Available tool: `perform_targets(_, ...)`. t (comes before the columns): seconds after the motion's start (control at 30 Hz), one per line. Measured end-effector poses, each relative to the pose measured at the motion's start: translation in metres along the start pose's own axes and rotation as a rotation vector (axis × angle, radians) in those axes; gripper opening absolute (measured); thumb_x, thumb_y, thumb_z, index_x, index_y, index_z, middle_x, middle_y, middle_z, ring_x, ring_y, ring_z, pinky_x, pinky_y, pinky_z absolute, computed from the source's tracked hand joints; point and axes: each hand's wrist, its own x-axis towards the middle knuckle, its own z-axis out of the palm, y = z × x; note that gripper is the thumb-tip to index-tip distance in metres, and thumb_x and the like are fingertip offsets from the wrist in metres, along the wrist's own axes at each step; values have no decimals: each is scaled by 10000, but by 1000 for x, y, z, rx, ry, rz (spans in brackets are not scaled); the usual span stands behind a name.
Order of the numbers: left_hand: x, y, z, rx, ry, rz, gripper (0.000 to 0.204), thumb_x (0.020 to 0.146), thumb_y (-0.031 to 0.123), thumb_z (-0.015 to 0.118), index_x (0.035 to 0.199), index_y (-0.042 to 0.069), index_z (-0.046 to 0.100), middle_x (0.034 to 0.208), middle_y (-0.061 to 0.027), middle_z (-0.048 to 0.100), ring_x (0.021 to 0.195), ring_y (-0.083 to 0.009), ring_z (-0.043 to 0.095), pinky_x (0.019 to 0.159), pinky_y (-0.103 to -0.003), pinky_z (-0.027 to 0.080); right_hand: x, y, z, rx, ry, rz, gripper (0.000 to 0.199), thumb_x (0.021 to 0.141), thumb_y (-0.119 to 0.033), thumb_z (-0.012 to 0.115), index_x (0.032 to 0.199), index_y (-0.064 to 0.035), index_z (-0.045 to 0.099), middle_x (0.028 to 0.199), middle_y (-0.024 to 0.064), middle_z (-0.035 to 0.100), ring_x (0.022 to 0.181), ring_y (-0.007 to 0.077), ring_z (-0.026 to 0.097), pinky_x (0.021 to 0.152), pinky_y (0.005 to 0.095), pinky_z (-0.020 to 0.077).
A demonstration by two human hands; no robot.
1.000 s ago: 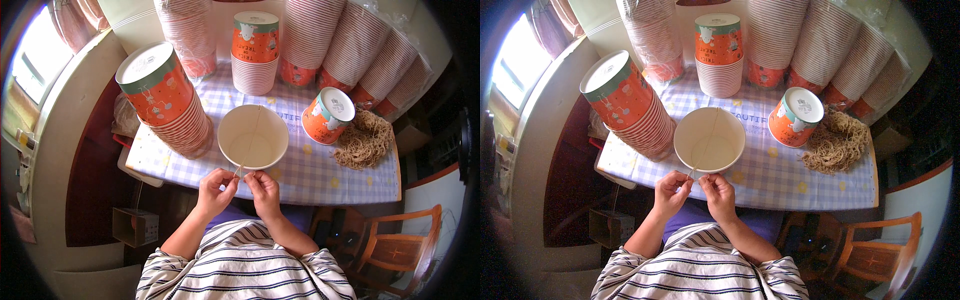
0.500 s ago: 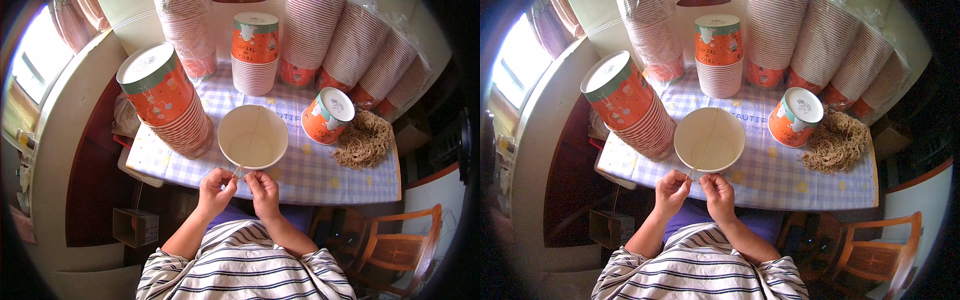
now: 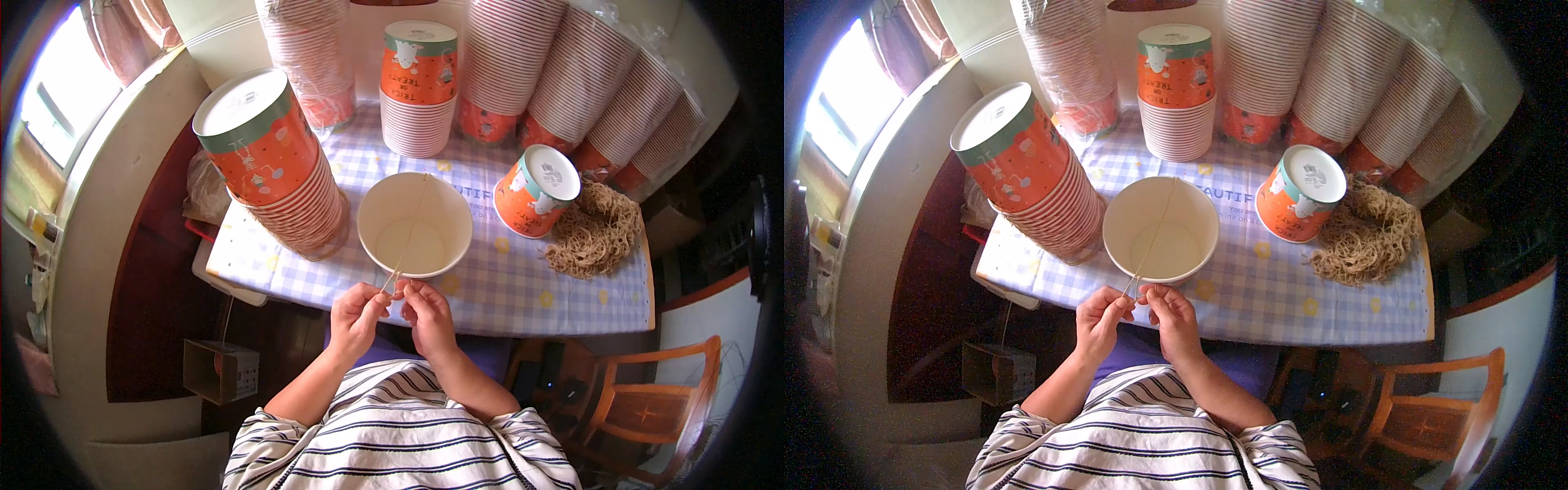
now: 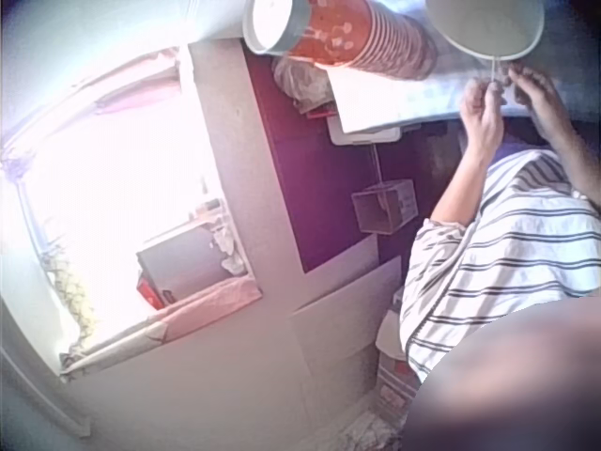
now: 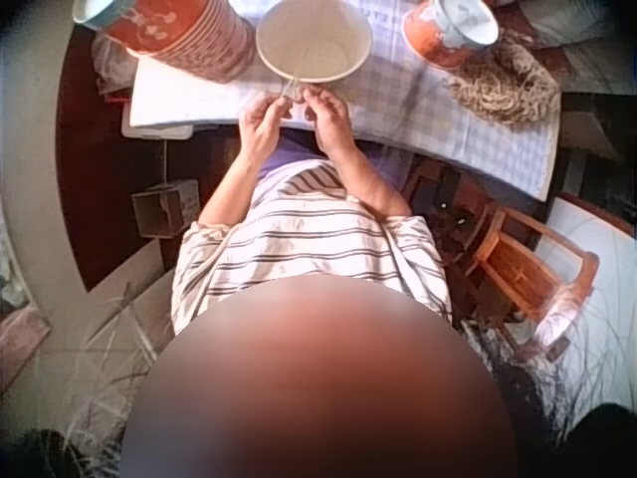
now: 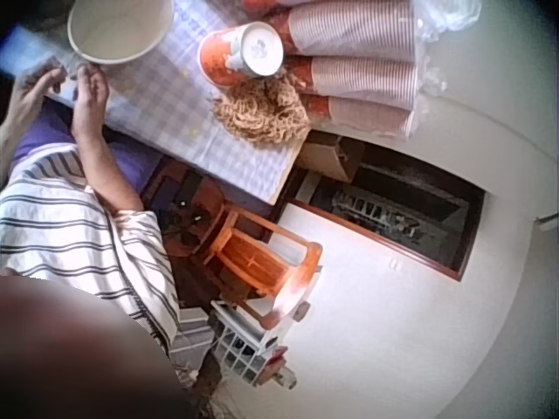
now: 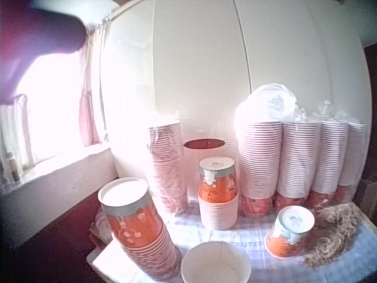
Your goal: Attaching string handles to plastic buckets by threading them through small holes.
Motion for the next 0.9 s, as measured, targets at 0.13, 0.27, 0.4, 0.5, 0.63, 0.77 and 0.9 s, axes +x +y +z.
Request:
perform_targets(0.13,0,-2,3,-49,37,-8,149,911,103,546,824,-11,587,731,-37,609,618,-86,557,574,-209,460,-2,5,-7,26,-81,43,216,888,-232,590,1001,-51,625,822,-12,617,626,36,438,587,189,363)
perform_targets(0.27,-2,-15,-2,132,48,3,142,888,99,573,791,-5,584,654,-9,576,601,-62,512,541,-206,408,-4,7,1,-33,-165,-119,175,866,-142,631,1011,-43,616,879,-6,627,706,41,515,681,197,449)
perform_targets(0.4,-5,-20,1,97,69,-9,135,874,95,587,776,3,582,617,4,543,576,-53,475,515,-211,379,-7,6,4,-28,-157,-118,98,852,-45,624,949,-35,624,893,9,634,820,69,569,793,224,457)
perform_targets(0.5,-4,-19,1,134,81,12,123,868,83,585,778,0,579,614,8,531,570,-48,459,510,-211,377,-4,13,-1,-95,-123,-168,79,852,-45,627,930,-33,621,903,19,634,839,72,575,805,226,460)
perform_targets(0.63,2,-15,0,159,105,5,123,867,75,577,773,-6,584,621,9,538,576,-46,465,513,-215,385,-4,10,4,-90,-113,-221,64,855,-50,627,917,-35,619,887,11,628,811,68,564,782,221,455)
perform_targets(0.77,6,-20,-4,114,157,-24,124,866,70,576,769,-6,591,617,23,531,570,-38,455,504,-208,371,-6,1,12,-59,-77,-290,50,864,-62,625,899,-28,618,884,-6,613,754,40,521,708,180,418)
perform_targets(0.9,13,-23,-13,89,189,-54,121,863,71,576,774,-8,595,604,46,511,539,-26,420,478,-197,327,-7,-3,15,-11,1,-249,79,853,-82,636,912,-28,634,807,-17,600,660,41,475,611,175,377)
